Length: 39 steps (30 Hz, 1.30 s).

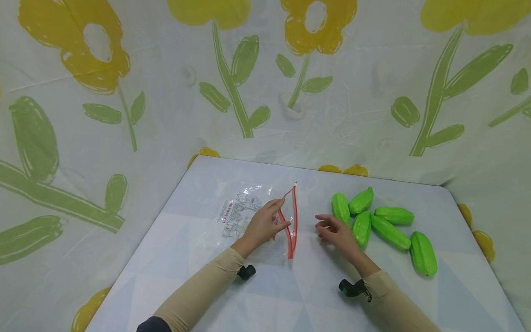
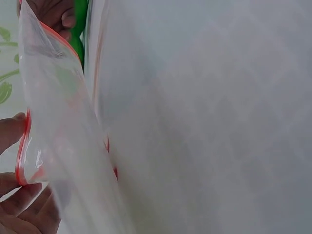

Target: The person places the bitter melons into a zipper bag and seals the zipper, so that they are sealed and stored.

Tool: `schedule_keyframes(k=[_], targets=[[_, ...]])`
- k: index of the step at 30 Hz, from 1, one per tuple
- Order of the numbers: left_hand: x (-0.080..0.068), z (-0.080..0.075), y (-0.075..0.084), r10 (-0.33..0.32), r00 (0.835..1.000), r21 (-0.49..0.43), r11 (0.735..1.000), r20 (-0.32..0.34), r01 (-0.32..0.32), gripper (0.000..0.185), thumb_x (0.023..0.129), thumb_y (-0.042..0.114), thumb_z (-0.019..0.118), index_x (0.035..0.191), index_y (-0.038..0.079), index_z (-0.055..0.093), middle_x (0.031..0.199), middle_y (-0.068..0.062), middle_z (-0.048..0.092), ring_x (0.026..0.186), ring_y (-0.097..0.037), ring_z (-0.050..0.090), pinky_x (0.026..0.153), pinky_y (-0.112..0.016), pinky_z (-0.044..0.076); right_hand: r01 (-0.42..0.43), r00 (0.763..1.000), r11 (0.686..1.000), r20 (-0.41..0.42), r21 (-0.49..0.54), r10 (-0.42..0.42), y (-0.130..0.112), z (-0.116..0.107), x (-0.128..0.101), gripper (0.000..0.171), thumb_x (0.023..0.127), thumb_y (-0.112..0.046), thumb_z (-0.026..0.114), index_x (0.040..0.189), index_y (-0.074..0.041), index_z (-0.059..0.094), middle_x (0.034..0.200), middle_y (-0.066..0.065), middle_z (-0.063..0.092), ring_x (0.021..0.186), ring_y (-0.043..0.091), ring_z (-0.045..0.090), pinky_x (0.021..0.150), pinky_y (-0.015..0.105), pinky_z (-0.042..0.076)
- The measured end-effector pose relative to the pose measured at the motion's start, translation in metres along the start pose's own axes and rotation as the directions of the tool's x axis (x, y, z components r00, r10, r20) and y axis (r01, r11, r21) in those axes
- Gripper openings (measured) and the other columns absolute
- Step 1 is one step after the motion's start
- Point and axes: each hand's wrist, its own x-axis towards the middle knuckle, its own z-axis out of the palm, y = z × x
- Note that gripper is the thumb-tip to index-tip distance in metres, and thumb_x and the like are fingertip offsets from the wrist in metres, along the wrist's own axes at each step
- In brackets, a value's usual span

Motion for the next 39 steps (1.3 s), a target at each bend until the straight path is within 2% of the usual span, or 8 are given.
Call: schedule_keyframes(k=[10,15,20,29,33,39], targets=[[-0.001,-0.001,-0.002,-0.012,1.0,-0.011,1.0,0.026,0.012,0.078,0.081,0.043,0.069,0.146,0.02,0.032,0.142,0.001,0.041,0.087,-0.014,0.06,0.084,-0.032,0.05,0.073,0.997,0.997,-0.006,-0.019,-0.073,-0.006,-0.017,-0.013,0.046,0.09,-0.027,0.061,0.131,-0.008,0.051,0.111,0.02,0.059,0.087,0.032,0.062,0.068,0.034,0.056],[-0.001,-0.001,-0.002,-0.015,0.999,-0.008,1.0,0.038,0.015,0.079,0.081,0.044,0.069,0.146,0.02,0.031,0.143,0.0,0.04,0.091,-0.014,0.061,0.087,-0.032,0.049,0.131,0.991,0.991,-0.014,-0.012,-0.131,-0.007,-0.026,-0.021,0.045,0.091,-0.024,0.06,0.131,-0.005,0.05,0.111,0.024,0.058,0.087,0.038,0.061,0.067,0.035,0.056],[-0.001,0.0,-0.003,-0.024,0.999,-0.014,1.0,0.046,0.024,0.08,0.08,0.044,0.07,0.146,0.021,0.031,0.143,0.001,0.04,0.094,-0.016,0.062,0.087,-0.032,0.05,0.146,0.988,0.989,-0.045,-0.028,-0.148,-0.008,-0.036,-0.026,0.043,0.091,-0.026,0.06,0.13,-0.01,0.051,0.113,0.023,0.058,0.088,0.04,0.06,0.069,0.04,0.056],[0.0,0.002,-0.003,-0.022,0.998,-0.011,1.0,0.05,0.023,0.08,0.08,0.044,0.069,0.146,0.018,0.032,0.142,-0.001,0.04,0.097,-0.017,0.061,0.087,-0.033,0.05,0.145,0.985,0.989,-0.091,-0.043,-0.148,-0.008,-0.05,-0.034,0.045,0.092,-0.025,0.059,0.133,-0.009,0.05,0.113,0.023,0.057,0.087,0.037,0.061,0.068,0.043,0.055],[-0.001,0.002,-0.003,-0.011,0.999,-0.025,1.0,0.045,0.012,0.08,0.08,0.042,0.07,0.145,0.015,0.034,0.142,-0.002,0.04,0.093,-0.017,0.062,0.083,-0.032,0.051,0.126,0.984,0.989,-0.115,-0.079,-0.135,-0.004,-0.056,-0.037,0.045,0.092,-0.027,0.058,0.133,-0.011,0.049,0.112,0.02,0.057,0.084,0.033,0.061,0.064,0.04,0.055],[-0.002,0.002,-0.004,-0.013,0.999,-0.019,1.0,0.044,0.014,0.079,0.081,0.044,0.069,0.146,0.018,0.032,0.143,-0.001,0.039,0.092,-0.016,0.063,0.083,-0.031,0.051,0.113,0.976,0.986,-0.172,-0.124,-0.133,0.001,-0.065,-0.042,0.045,0.092,-0.031,0.057,0.132,-0.011,0.051,0.109,0.017,0.058,0.081,0.024,0.062,0.061,0.036,0.055]])
